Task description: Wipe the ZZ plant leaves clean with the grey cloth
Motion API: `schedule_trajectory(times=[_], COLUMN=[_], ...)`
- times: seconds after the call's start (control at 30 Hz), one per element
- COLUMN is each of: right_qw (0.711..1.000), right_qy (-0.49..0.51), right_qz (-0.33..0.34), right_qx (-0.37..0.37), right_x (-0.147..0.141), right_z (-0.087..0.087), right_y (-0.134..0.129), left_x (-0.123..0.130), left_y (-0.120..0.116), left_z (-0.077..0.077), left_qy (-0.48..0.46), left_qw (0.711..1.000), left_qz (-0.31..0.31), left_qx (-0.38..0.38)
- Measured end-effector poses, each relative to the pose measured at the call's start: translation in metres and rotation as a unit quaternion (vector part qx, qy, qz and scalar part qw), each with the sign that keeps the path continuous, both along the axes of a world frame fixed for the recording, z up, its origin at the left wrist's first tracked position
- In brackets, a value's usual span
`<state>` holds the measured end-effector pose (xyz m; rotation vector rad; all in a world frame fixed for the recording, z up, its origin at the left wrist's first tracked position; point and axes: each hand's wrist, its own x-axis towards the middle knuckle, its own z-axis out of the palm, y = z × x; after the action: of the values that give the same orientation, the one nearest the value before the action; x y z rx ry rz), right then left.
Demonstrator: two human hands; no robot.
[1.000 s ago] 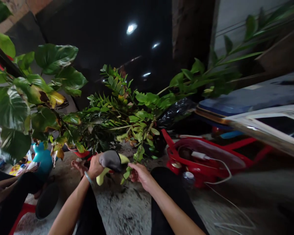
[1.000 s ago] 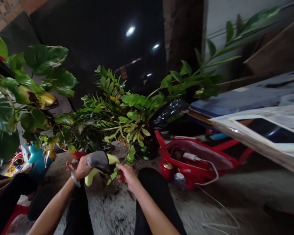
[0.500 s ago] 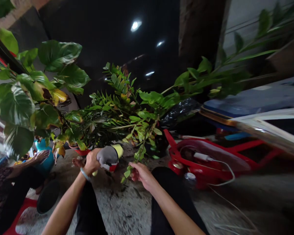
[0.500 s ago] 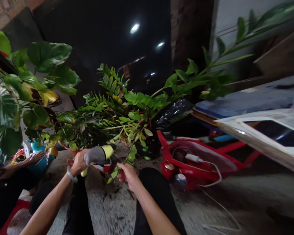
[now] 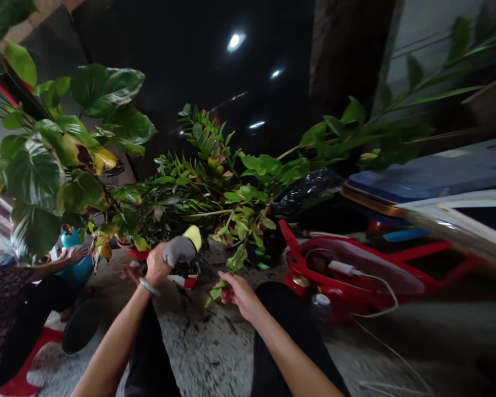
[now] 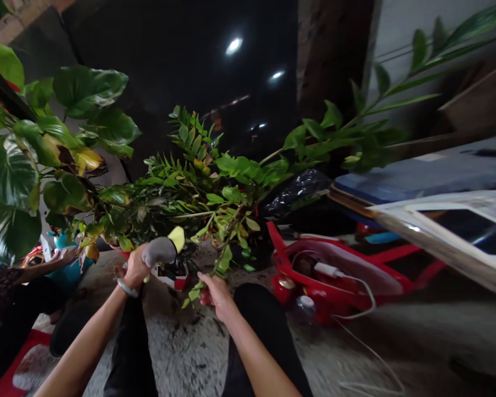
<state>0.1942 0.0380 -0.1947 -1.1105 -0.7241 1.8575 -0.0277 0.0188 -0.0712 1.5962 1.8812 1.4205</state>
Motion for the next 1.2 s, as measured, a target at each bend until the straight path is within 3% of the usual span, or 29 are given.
schedule_trajectory(times=[0.1, 0.2, 0.27, 0.37, 0.53, 0.63, 0.83, 0.97, 1.2], right_qw=[0.999, 0.999, 0.999, 1.000, 0.996, 0.989, 0.982, 0.989, 0.997], right_qy=[-0.033, -0.043, -0.037, -0.015, 0.060, 0.089, 0.077, 0.050, 0.027], right_qz=[0.001, -0.006, -0.009, 0.001, 0.062, 0.121, 0.172, 0.138, 0.013], right_qx=[-0.002, 0.001, 0.011, 0.018, 0.001, -0.001, -0.007, 0.011, 0.065], right_x=[0.003, 0.006, 0.007, 0.007, 0.012, 0.016, 0.012, 0.005, -0.003], right_z=[-0.002, -0.002, -0.001, 0.002, 0.012, 0.017, 0.012, 0.002, -0.006], right_y=[0.001, 0.003, 0.003, 0.001, -0.004, -0.005, -0.006, -0.004, -0.003], left_x=[0.000, -0.006, -0.007, 0.001, 0.025, 0.041, 0.069, 0.078, 0.082], left_y=[-0.023, -0.034, -0.036, -0.036, -0.043, -0.044, -0.041, -0.046, -0.055], left_z=[-0.016, -0.007, 0.002, 0.000, -0.034, -0.049, -0.059, -0.063, -0.064], left_qy=[-0.038, -0.070, -0.161, -0.344, -0.514, -0.524, -0.480, -0.453, -0.503], left_qw=[0.998, 0.997, 0.987, 0.937, 0.854, 0.849, 0.877, 0.890, 0.860], left_qz=[-0.025, -0.034, -0.002, 0.053, 0.068, 0.063, 0.038, 0.038, 0.018], left_qx=[-0.039, -0.017, 0.020, 0.030, -0.040, -0.018, 0.009, -0.018, -0.081])
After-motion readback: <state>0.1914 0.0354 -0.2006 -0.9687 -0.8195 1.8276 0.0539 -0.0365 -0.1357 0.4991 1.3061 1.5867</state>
